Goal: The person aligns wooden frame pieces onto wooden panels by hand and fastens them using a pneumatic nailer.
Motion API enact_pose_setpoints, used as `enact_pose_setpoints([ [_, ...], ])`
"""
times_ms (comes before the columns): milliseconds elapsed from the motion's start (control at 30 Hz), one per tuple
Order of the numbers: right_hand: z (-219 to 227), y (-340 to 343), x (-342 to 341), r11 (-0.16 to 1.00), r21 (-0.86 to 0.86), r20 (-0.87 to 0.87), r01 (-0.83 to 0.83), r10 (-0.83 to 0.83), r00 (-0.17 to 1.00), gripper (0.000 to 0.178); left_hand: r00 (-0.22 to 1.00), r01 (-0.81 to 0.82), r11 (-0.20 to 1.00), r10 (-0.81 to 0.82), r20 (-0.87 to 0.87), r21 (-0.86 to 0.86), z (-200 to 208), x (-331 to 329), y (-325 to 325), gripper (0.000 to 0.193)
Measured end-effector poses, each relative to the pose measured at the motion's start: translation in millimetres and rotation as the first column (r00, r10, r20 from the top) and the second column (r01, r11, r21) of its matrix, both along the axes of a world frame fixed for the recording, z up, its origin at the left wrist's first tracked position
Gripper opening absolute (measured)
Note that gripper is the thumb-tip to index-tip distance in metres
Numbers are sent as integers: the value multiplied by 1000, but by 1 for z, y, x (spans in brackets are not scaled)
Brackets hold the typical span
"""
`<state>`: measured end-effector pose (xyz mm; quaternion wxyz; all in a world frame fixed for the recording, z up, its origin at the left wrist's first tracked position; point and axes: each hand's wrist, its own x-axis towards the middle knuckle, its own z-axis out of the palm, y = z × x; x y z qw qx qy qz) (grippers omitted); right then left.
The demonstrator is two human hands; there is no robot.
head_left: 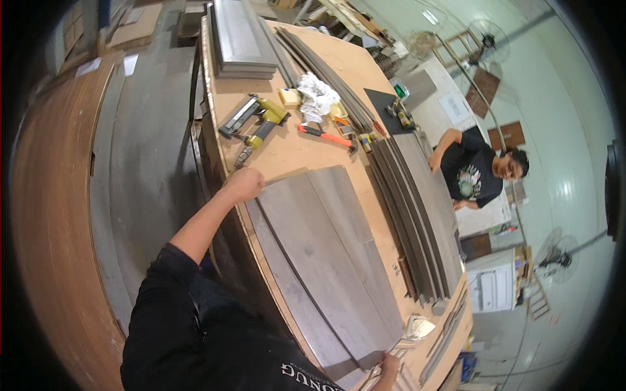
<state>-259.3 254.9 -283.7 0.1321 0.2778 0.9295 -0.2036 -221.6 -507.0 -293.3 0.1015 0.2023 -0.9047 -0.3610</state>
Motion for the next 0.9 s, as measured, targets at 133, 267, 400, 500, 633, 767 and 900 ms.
enact_pose_setpoints([
  [133,-10,5,13,964,121,63,-236,230,971,25,999,-47,999,47,-27,-2,-5,-28,1,12],
  [267,-9,21,45,860,223,177,-459,427,887,26,978,171,980,-157,-135,99,-8,-17,-20,14],
  [400,12,-8,85,849,214,165,-483,456,874,27,986,160,981,-153,-64,108,7,5,-11,21],
  [500,23,-21,107,881,163,101,-444,433,896,30,983,93,992,-106,-148,-90,-4,1,-8,18],
  [633,22,-13,115,904,99,23,-416,416,909,36,990,128,991,-130,-56,-36,7,-5,-11,13],
  [767,9,13,122,892,4,-93,-452,450,888,46,983,155,987,-159,-87,-46,2,-12,-11,17],
  [900,48,-50,132,914,57,16,-403,402,915,47,981,195,981,-195,-21,-17,6,-10,-16,20],
])
